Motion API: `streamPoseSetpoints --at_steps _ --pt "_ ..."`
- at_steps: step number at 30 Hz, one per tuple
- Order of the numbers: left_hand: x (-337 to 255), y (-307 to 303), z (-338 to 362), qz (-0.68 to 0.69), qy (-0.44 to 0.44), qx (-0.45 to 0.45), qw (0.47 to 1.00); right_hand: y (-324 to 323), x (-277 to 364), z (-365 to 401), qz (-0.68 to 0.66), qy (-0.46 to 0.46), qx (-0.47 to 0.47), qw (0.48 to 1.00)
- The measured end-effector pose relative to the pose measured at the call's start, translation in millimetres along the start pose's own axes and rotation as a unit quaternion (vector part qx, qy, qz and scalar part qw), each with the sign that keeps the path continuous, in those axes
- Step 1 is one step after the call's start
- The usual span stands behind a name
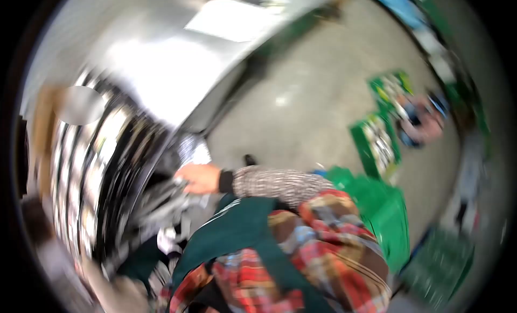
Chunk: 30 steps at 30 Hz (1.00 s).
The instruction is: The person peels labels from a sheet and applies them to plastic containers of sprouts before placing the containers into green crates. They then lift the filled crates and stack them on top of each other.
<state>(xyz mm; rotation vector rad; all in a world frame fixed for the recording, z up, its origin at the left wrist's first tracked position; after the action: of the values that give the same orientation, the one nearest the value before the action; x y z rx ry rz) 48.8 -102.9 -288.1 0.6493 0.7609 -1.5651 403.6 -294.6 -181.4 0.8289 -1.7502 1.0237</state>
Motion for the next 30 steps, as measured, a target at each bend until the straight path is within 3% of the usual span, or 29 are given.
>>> streamPoseSetpoints --at_steps 1,2,4,6,7,11,13,15,17,21,23,24,25,27,29,30 --pt "-1.6 -8.9 14.1 0.025 -0.002 -0.014 1.000 11.2 -11.1 -4.4 -0.044 -0.027 -0.021 0.998" --pt "-2.2 -11.5 23.7 0.048 -0.007 -0.024 0.999 17.3 -8.3 -13.2 -0.013 0.061 0.035 0.997" --pt "0.7 -1.5 35.3 0.084 -0.019 -0.025 0.996 31.2 6.5 -27.6 0.043 0.054 0.075 0.995" --pt "7.1 -15.4 38.9 0.083 0.042 0.019 0.995 64.4 -1.2 -31.2 0.021 0.039 0.136 0.990" --pt "7.8 -20.1 35.8 0.067 0.077 -0.003 0.995 86.8 0.6 -43.1 0.030 0.041 0.172 0.984" --pt "74.8 -72.9 9.4 0.090 0.078 -0.076 0.990 205.6 -0.9 -71.7 0.027 -0.118 0.277 0.953" --pt "82.6 -86.2 13.2 0.068 0.094 -0.064 0.991 287.0 -11.8 -79.8 0.030 -0.200 0.332 0.921" --pt "61.4 -103.3 40.9 -0.062 0.127 -0.077 0.987 365.0 -9.4 -73.5 0.054 -0.254 0.422 0.869" --pt "70.0 -125.6 48.0 -0.006 0.106 -0.065 0.992 435.9 -23.1 -57.5 0.136 -0.302 0.557 0.762" --pt "52.6 -172.5 72.9 0.097 0.053 -0.054 0.992 529.4 -41.6 -42.4 0.113 -0.356 0.657 0.655" --pt "57.9 -205.9 79.6 0.008 0.009 -0.071 0.997 560.5 -43.5 -42.3 0.074 -0.381 0.670 0.633" --pt "61.0 -221.1 82.5 0.035 0.050 -0.095 0.994 569.9 -40.7 -47.6 0.050 -0.390 0.674 0.626" --pt "65.3 -239.6 86.5 0.029 0.020 -0.115 0.993 583.0 -48.0 -51.9 0.063 -0.400 0.684 0.607" --pt "84.1 -274.4 88.4 0.015 0.019 -0.141 0.990 605.2 -55.1 -57.6 0.072 -0.399 0.721 0.563" --pt "108.4 -299.9 88.7 0.010 -0.006 -0.172 0.985 623.2 -65.1 -56.8 0.032 -0.342 0.755 0.559" --pt "124.7 -310.5 86.7 -0.004 -0.002 -0.185 0.983 626.7 -63.9 -58.5 0.026 -0.262 0.784 0.562"
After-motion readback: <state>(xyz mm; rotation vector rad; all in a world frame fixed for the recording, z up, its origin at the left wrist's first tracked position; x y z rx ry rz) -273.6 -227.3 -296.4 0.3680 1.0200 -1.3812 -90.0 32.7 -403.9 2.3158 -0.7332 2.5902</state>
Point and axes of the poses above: each hand's wrist, its own z-axis away from the middle knuckle, its own y-axis out of the palm, x = y × z, the point moved 3 cm from there along -z, towards the middle knuckle, and after that the axes turned 7 degrees about -x, right-handed, at the moved point
